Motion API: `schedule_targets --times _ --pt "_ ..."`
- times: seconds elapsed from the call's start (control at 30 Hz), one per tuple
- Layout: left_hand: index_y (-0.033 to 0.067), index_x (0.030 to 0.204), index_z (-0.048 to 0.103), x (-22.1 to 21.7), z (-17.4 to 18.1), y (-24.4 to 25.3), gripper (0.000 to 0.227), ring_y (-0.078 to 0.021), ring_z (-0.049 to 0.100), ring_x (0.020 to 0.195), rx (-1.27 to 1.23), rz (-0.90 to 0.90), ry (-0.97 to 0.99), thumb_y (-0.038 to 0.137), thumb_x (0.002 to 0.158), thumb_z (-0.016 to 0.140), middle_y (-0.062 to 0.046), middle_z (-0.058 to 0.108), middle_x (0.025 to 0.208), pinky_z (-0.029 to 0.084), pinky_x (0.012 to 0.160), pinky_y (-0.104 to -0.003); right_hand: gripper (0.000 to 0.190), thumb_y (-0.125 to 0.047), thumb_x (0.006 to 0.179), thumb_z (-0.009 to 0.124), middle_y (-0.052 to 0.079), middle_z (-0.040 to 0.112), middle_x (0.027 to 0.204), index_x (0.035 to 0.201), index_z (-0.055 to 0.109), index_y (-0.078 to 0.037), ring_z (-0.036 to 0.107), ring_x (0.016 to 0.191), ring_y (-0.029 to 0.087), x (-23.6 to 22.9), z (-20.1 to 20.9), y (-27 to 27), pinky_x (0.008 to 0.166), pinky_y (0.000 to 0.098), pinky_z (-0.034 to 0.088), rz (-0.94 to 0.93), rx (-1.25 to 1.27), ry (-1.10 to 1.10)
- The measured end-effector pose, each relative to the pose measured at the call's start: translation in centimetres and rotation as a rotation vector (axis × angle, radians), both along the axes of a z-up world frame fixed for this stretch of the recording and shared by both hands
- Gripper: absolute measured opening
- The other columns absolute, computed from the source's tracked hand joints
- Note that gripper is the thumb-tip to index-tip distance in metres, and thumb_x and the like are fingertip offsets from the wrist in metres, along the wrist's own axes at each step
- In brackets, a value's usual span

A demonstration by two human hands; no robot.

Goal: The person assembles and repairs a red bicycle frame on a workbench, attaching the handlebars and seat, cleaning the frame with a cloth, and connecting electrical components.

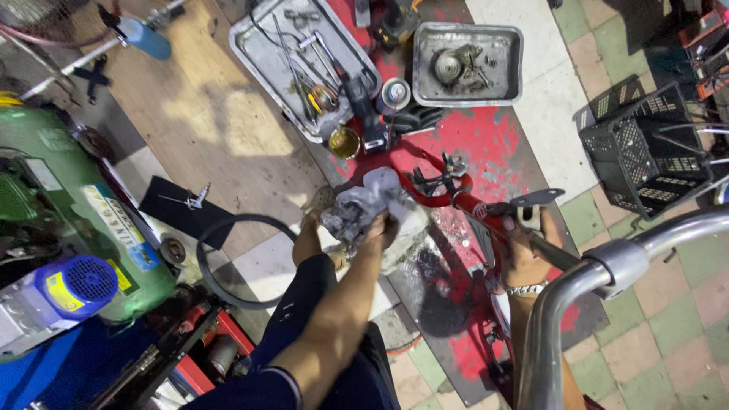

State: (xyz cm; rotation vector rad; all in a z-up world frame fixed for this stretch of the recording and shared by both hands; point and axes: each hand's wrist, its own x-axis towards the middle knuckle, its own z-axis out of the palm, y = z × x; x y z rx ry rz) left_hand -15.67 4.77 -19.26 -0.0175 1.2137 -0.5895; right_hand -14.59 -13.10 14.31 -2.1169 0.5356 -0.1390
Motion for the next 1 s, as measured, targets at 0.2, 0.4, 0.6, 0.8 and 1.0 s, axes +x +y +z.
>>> schedule_targets --times 0.2,0.4,0.6,0.8,1.0 --pt "-0.0017 0.103 0.07 6.4 1.8 7.3 0.017 -0.0132 0.065 0.057 -0.094 -0.118 -0.397 0.014 0.098 0.067 -0.008 0.07 0.083 0.052 0.045 -0.021 0.028 -0.017 0.1 0.071 0.008 0.065 0.094 0.116 0.058 0.002 0.06 0.083 0.014 -0.4 1.0 0.9 0.075 0.0294 0.05 -0.037 0.173 0.01" --pt "0.0041 0.135 0.063 17.5 12.9 5.2 0.043 -0.013 0.065 0.08 0.147 -0.835 -1.093 0.001 0.092 0.059 -0.007 0.072 0.106 0.05 0.06 -0.026 0.034 -0.016 0.096 0.075 0.011 0.064 0.102 0.119 0.057 0.002 0.06 0.091 0.015 1.2 1.6 3.0 0.08 0.0297 0.051 -0.205 0.041 -0.114" --pt "0.0013 0.135 0.062 25.1 17.1 -5.1 0.05 -0.0227 0.07 0.11 -0.069 -1.005 -1.656 0.004 0.086 0.072 -0.011 0.073 0.123 0.058 0.097 -0.037 0.043 -0.021 0.094 0.076 0.01 0.067 0.111 0.126 0.056 0.0 0.064 0.102 0.016 1.3 -0.7 6.9 0.092 0.0303 0.051 -0.668 0.062 -0.07" --pt "0.007 0.118 0.075 23.0 9.9 -12.5 0.047 -0.0381 0.066 0.113 0.081 -1.552 -2.538 0.031 0.08 0.088 -0.015 0.073 0.122 0.048 0.097 -0.056 0.052 -0.017 0.088 0.081 0.014 0.059 0.115 0.129 0.054 0.001 0.061 0.105 0.02 1.6 -3.3 8.7 0.094 0.0314 0.051 -0.757 -0.262 -0.101" --pt "0.01 0.112 0.08 19.6 3.5 -14.3 0.04 -0.0316 0.07 0.111 0.117 -1.922 -2.294 0.038 0.082 0.079 -0.012 0.075 0.116 0.054 0.094 -0.041 0.05 -0.017 0.093 0.072 0.008 0.065 0.111 0.134 0.049 -0.001 0.063 0.1 0.016 1.6 -3.2 9.2 0.09 0.0302 0.052 -0.882 0.053 -0.145"
